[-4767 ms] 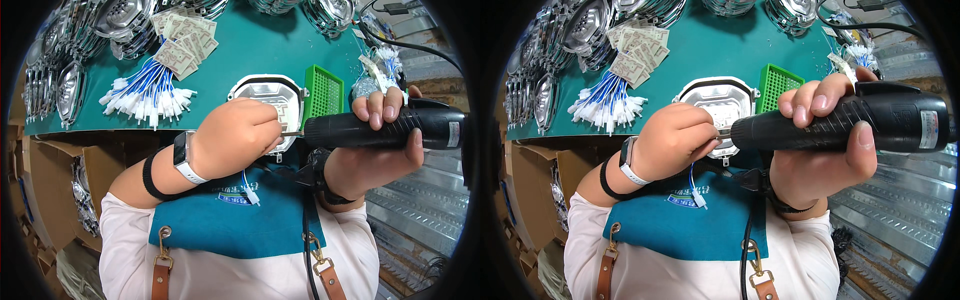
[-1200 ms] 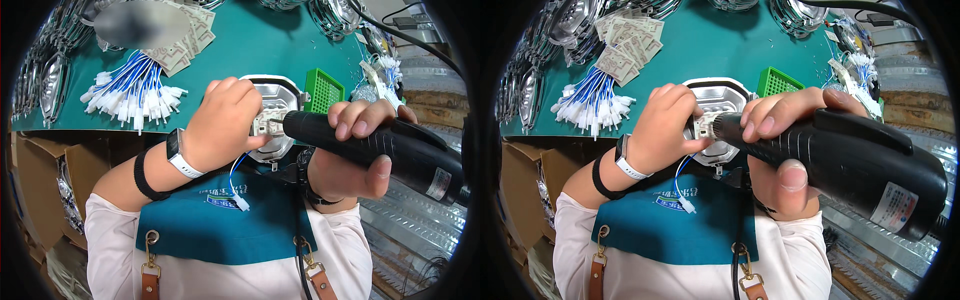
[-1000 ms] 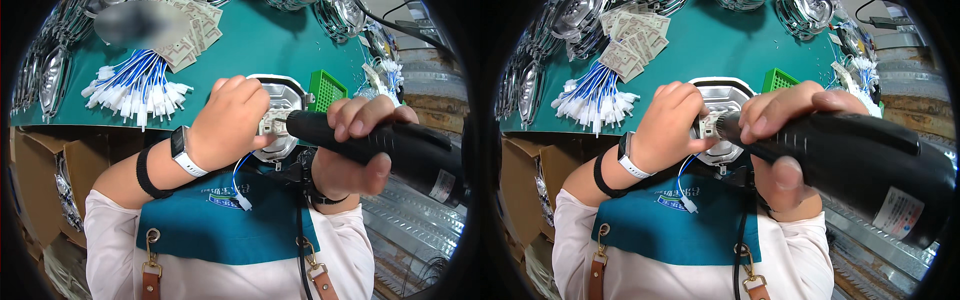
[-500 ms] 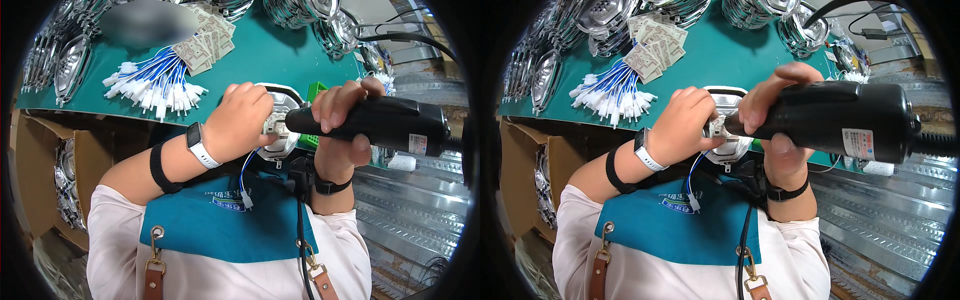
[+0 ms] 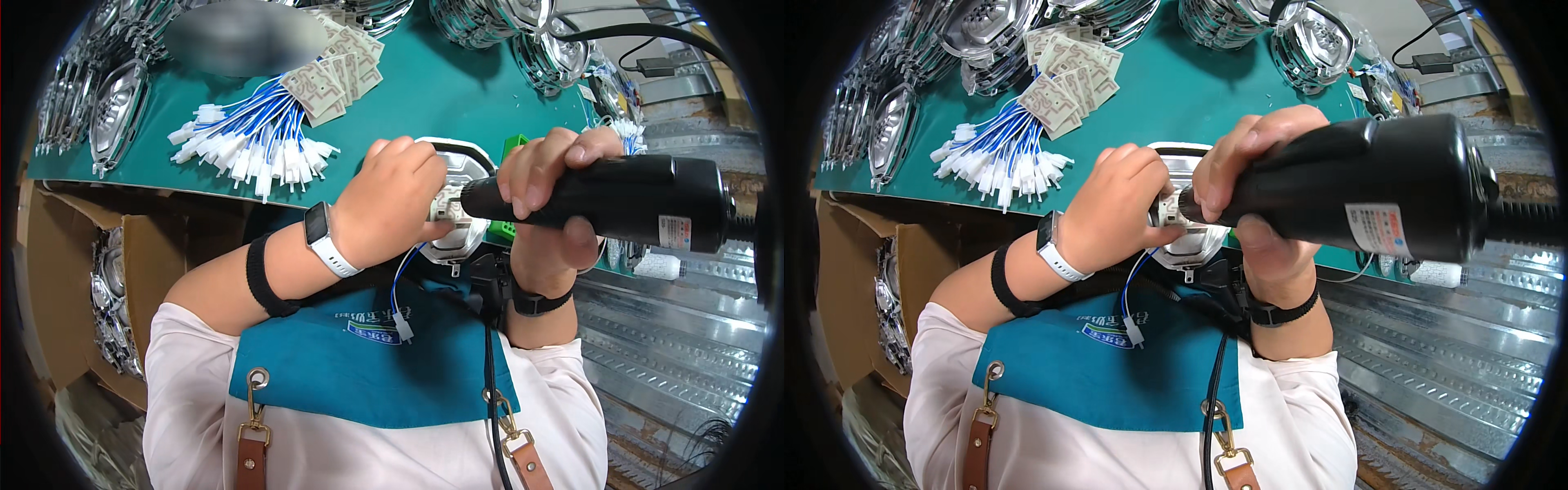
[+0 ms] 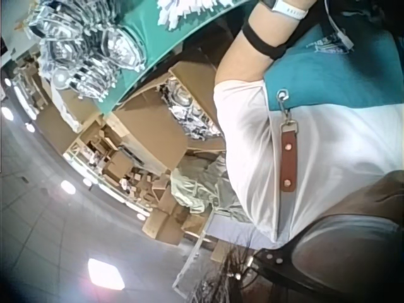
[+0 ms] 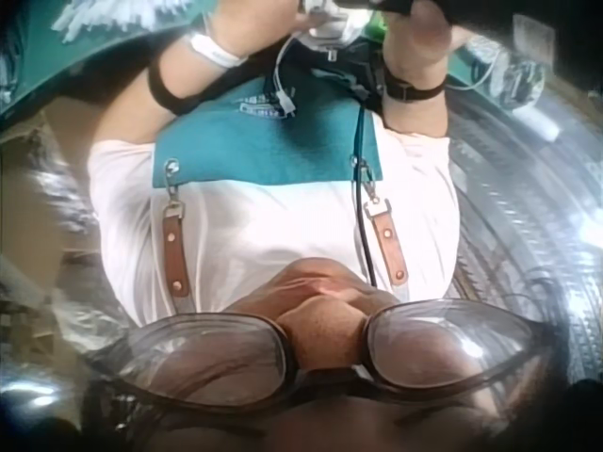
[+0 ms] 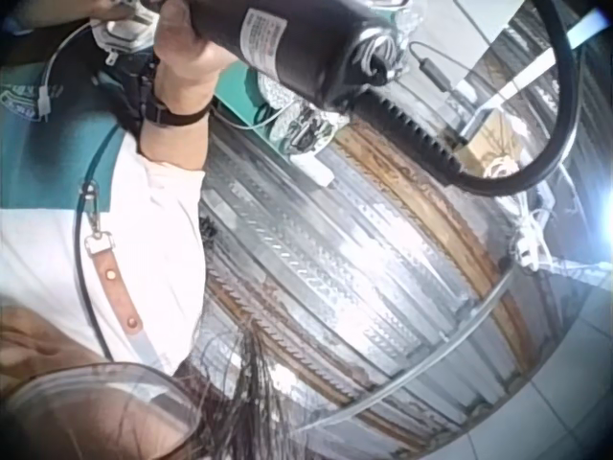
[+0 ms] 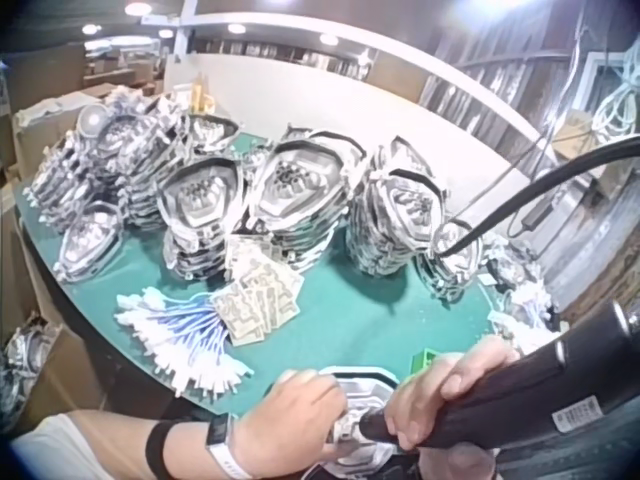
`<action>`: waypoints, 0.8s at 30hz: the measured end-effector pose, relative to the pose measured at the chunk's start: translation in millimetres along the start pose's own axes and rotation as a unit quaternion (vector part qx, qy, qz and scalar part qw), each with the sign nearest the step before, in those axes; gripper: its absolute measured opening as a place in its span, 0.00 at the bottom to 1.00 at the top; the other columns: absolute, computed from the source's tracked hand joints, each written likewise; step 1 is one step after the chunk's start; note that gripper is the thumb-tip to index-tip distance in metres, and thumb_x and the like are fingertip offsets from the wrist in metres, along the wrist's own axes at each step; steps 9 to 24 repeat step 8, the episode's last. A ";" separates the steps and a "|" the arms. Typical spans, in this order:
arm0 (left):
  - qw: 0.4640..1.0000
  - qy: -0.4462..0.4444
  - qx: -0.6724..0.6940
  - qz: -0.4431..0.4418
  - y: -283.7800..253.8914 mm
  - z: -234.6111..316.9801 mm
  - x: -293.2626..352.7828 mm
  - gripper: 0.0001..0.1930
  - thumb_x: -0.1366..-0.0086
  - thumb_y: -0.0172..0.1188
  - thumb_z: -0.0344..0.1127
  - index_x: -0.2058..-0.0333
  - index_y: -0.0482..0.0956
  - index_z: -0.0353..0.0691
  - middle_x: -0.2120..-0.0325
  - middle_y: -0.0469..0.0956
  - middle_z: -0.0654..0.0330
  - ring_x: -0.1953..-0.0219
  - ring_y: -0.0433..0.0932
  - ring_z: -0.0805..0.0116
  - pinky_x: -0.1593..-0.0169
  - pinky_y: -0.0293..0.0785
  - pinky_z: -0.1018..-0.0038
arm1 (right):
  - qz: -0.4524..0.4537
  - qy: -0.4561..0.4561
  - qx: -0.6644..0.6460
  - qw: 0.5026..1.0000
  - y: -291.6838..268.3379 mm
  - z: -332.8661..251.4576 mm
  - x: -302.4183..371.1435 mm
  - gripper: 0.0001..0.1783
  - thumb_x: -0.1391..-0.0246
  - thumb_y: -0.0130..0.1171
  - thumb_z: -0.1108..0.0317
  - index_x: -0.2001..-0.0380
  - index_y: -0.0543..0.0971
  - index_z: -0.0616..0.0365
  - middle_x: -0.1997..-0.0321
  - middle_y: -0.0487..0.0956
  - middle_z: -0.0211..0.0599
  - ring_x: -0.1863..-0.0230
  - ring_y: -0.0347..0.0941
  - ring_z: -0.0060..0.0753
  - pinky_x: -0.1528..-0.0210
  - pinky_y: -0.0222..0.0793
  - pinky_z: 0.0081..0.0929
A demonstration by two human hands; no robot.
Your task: The person places a circuit board into a metal housing and secures it with screws from a green tray using a power screwdriver. They then set the assembly aside and pick up another housing to repeat the process.
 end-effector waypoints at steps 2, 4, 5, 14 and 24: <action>1.000 0.001 -0.004 -0.001 -0.9 1.1 0.2 0.22 0.65 0.73 0.38 0.73 0.69 0.41 0.71 0.68 0.60 0.65 0.68 0.58 0.59 0.62 0.66 | 0.023 0.011 0.019 0.999 -0.6 0.4 -0.3 0.30 0.55 0.68 0.61 0.56 0.64 0.62 0.78 0.71 0.37 0.79 0.67 0.26 0.76 0.65 0.22; 1.000 0.002 -0.010 -0.002 -1.4 1.5 1.4 0.22 0.65 0.73 0.38 0.73 0.69 0.41 0.71 0.69 0.60 0.65 0.68 0.58 0.59 0.62 0.66 | 0.033 0.013 0.031 0.999 -0.7 -3.2 -1.5 0.32 0.55 0.68 0.60 0.55 0.63 0.63 0.79 0.71 0.37 0.79 0.67 0.27 0.75 0.66 0.22; 1.000 0.000 -0.015 -0.007 -0.6 2.2 2.2 0.22 0.65 0.73 0.37 0.73 0.69 0.41 0.71 0.69 0.60 0.64 0.68 0.58 0.58 0.62 0.66 | 0.000 -0.038 0.012 0.999 -1.2 -13.8 -2.0 0.33 0.55 0.68 0.58 0.53 0.63 0.64 0.78 0.71 0.36 0.79 0.68 0.27 0.76 0.66 0.23; 1.000 0.011 -0.021 -0.007 -1.0 4.0 0.8 0.22 0.64 0.73 0.38 0.72 0.70 0.42 0.71 0.69 0.60 0.64 0.68 0.58 0.57 0.62 0.66 | -0.043 -0.128 -0.069 0.988 -7.9 -42.4 2.2 0.40 0.55 0.67 0.53 0.46 0.61 0.65 0.73 0.72 0.33 0.78 0.69 0.28 0.75 0.68 0.25; 1.000 0.011 -0.021 -0.007 -1.0 4.0 0.8 0.22 0.64 0.73 0.38 0.72 0.70 0.42 0.71 0.69 0.60 0.64 0.68 0.58 0.57 0.62 0.66 | -0.043 -0.128 -0.069 0.988 -7.9 -42.4 2.2 0.40 0.55 0.67 0.53 0.46 0.61 0.65 0.73 0.72 0.33 0.78 0.69 0.28 0.75 0.68 0.25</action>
Point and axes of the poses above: each hand's wrist, its own x-axis away from the middle knuckle, its own y-axis out of the palm, z = x × y, the point moved 5 cm from there along -x, towards the middle knuckle
